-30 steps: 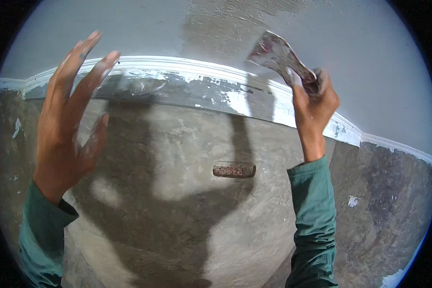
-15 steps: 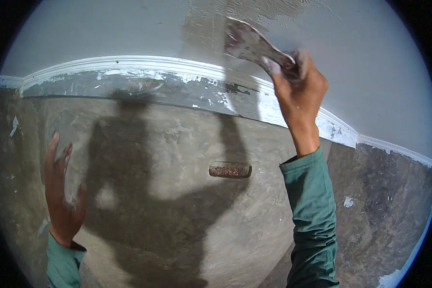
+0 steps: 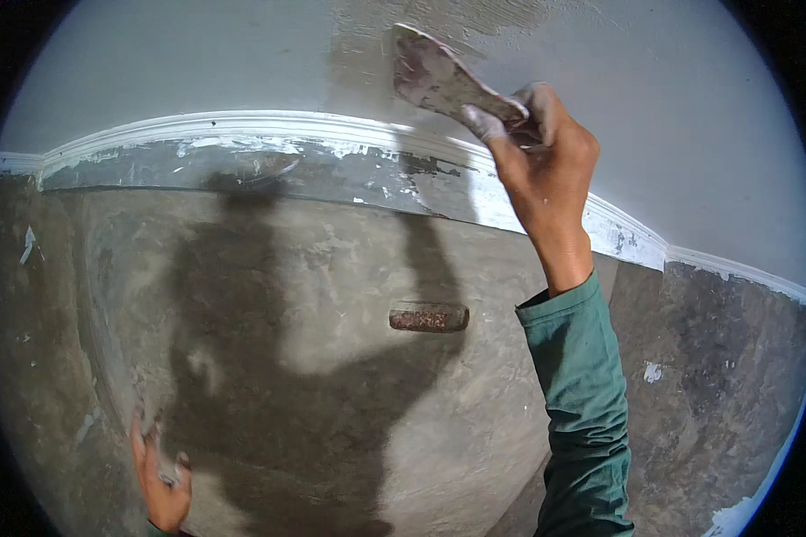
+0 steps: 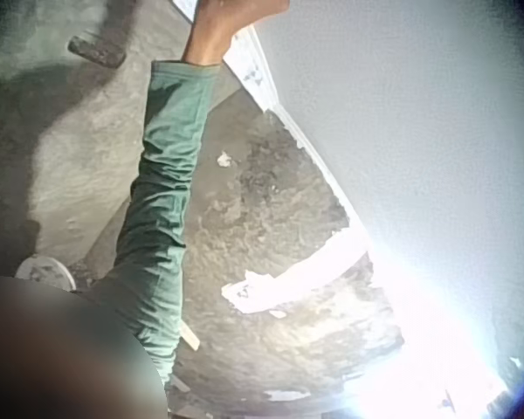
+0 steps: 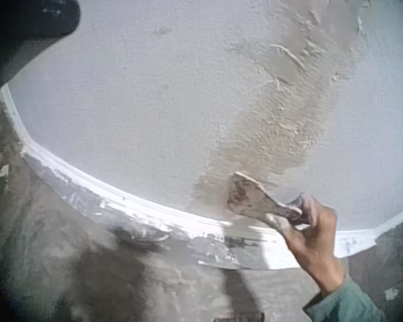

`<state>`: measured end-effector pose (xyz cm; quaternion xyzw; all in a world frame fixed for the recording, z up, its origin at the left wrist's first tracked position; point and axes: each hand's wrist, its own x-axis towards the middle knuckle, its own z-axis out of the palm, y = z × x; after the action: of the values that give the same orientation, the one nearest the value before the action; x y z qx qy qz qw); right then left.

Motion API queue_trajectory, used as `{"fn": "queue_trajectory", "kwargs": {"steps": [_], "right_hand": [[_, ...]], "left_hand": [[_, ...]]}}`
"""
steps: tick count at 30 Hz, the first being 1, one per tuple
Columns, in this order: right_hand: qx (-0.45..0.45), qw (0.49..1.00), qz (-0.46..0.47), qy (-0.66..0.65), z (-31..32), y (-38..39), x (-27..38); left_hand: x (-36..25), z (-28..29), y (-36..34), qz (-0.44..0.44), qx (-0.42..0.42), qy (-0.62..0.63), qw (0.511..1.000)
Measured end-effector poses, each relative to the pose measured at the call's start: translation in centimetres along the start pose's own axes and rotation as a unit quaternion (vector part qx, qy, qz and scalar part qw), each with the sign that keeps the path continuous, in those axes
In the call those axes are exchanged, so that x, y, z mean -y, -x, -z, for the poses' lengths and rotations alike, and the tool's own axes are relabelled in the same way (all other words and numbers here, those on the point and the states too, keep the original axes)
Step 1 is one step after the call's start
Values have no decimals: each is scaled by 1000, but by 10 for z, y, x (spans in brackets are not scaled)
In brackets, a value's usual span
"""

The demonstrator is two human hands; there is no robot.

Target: Applying and smoothing plaster on a ceiling and wall joint using a putty knife.

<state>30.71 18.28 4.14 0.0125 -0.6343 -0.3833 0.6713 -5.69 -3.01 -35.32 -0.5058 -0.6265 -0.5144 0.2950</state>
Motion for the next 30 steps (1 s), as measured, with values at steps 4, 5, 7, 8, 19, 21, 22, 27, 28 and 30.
{"fn": "queue_trajectory", "kwargs": {"steps": [4, 5, 7, 8, 19, 21, 22, 27, 28, 30], "right_hand": [[-73, 996, -51, -28, 29, 20, -25], [-71, 996, -50, -10, 40, 27, -32], [-80, 993, -61, -61, 32, 32, -5], [-79, 990, -70, -93, 27, 32, 10], [-72, 997, -16, -19, -4, -1, -12], [-104, 994, -21, -11, 10, 9, -21], [-101, 995, -21, -10, 20, 17, -27], [-58, 994, -91, -34, 25, 41, -5], [-27, 998, -47, -30, 15, 38, -2], [0, 999, 2, -34, -10, 25, 7]], "left_hand": [[5, 0, 21, 112, 59, 69, 990], [12, 3, 19, 59, 68, -47, 995], [-13, 19, -27, -7, -66, 20, 998], [-38, 25, -65, -27, -136, 87, 987], [-187, 70, -297, -321, -331, -409, 788], [-203, 76, -292, -306, -327, -432, 783], [-206, 77, -291, -290, -323, -451, 779], [-187, 63, -314, -350, -367, -403, 762], [-201, 67, -297, -301, -314, -398, 808], [-200, 75, -292, -292, -303, -420, 804]]}}
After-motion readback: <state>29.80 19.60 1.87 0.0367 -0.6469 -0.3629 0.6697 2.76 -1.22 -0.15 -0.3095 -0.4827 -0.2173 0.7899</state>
